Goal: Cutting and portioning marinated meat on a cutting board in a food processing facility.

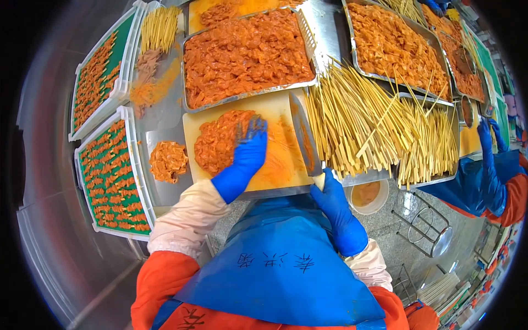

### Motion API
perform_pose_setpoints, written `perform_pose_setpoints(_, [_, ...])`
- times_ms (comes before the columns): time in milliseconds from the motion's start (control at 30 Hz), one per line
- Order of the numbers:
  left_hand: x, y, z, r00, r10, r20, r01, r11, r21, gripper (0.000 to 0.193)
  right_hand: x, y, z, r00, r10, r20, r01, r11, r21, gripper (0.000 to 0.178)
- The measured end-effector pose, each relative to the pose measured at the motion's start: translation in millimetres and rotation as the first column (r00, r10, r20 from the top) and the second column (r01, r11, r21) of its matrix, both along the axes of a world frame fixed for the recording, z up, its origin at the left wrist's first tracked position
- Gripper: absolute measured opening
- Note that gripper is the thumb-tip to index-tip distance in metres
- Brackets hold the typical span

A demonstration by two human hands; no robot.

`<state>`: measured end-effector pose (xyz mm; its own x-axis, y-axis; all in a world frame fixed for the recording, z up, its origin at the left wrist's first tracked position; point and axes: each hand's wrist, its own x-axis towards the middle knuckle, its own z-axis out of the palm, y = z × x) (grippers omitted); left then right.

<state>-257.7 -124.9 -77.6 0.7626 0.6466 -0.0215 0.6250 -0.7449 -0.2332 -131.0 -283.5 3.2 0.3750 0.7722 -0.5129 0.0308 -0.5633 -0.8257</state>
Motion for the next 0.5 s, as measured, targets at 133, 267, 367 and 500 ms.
perform_pose_setpoints(133, [-35.6,-7.8,19.4,0.999,-0.028,-0.04,0.022,0.99,-0.139,0.04,1.3,-4.7,4.3,1.0,-0.029,-0.003,0.029,0.999,-0.028,0.034])
perform_pose_setpoints(267, [-26.2,-0.8,51.5,0.997,0.002,0.082,0.012,0.984,-0.179,0.034,5.2,-10.5,14.8,0.999,-0.048,-0.005,0.048,0.996,-0.074,0.044])
perform_pose_setpoints(367, [10.0,37.1,77.6,0.943,0.023,0.331,0.081,0.952,-0.296,0.032,10.7,-17.3,9.7,0.997,-0.078,-0.013,0.077,0.996,-0.044,0.046])
perform_pose_setpoints(500, [60.7,109.5,41.5,0.822,0.162,0.546,0.002,0.958,-0.286,0.035,15.7,-16.6,7.6,0.999,-0.035,0.004,0.035,0.997,-0.062,0.043])
